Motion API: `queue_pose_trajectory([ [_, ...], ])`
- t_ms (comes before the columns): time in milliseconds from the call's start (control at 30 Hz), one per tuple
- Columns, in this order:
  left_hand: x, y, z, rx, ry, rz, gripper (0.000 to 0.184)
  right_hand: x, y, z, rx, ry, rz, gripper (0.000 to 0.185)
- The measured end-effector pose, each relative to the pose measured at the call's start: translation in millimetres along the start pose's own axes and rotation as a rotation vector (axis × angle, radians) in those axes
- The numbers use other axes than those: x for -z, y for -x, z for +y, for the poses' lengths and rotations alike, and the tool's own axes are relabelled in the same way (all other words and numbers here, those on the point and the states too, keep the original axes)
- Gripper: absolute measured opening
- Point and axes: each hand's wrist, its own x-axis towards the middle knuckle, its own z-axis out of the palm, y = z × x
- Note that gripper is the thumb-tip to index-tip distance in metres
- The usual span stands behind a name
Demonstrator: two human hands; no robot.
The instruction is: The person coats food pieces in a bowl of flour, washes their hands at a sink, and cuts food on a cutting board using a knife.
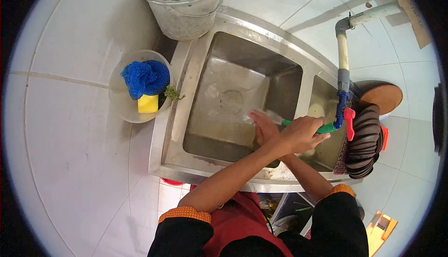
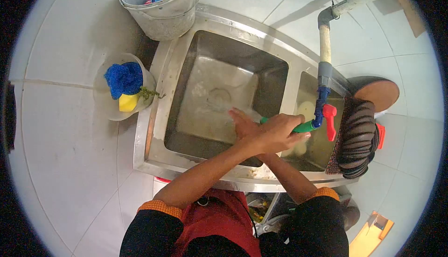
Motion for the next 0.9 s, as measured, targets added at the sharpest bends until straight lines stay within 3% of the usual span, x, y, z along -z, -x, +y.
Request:
queue_pose_trajectory([
  [67, 3, -1, -6, 0.011, -0.036, -0.028, 0.036, -5, -3, 10, -0.296, -0.517, 0.112, 0.034],
  [133, 12, 0, -16, 0.089, -0.108, -0.127, 0.038, -10, 7, 61, -0.363, -0.914, 0.081, 0.031],
  [233, 22, 7, -37, -0.036, -0.336, -0.084, 0.04, -2, 5, 71, -0.438, -1.324, 0.09, 0.031],
  [400, 3, 6, -76, -0.09, -0.211, 0.269, 0.039, 41, 6, 30, -0.518, -1.845, 0.207, 0.035],
  [467, -1, 3, -83, -0.036, -0.092, 0.322, 0.037, 69, 14, 29, -0.523, -1.855, 0.233, 0.031],
  [500, -5, 2, -91, -0.102, -0.135, 0.438, 0.03, 83, 12, 33, -0.54, -1.811, 0.233, 0.031],
  [567, -23, -6, -105, 0.101, -0.032, 0.794, 0.028, 99, -3, 19, -0.672, -1.71, 0.231, 0.026],
  [600, -36, -5, -111, 0.223, 0.022, 0.964, 0.027, 98, -7, 32, -0.59, -1.758, 0.115, 0.026],
  [667, -40, 2, -130, 0.509, 0.998, 0.74, 0.027, 81, -2, 63, -0.42, -1.849, -0.121, 0.025],
  [700, -39, 5, -138, 0.625, 1.475, 0.586, 0.027, 76, 4, 58, -0.507, -1.904, 0.033, 0.025],
  [767, -44, -1, -145, 0.528, 1.529, 0.688, 0.032, 74, -2, 49, -0.647, -1.98, 0.33, 0.026],
  [800, -48, -1, -147, 0.484, 1.557, 0.737, 0.035, 70, -7, 51, -0.675, -1.899, 0.314, 0.026],
  [900, -52, -6, -171, 0.65, 1.463, 0.82, 0.029, 64, -18, 47, -0.798, -1.764, 0.312, 0.027],
])
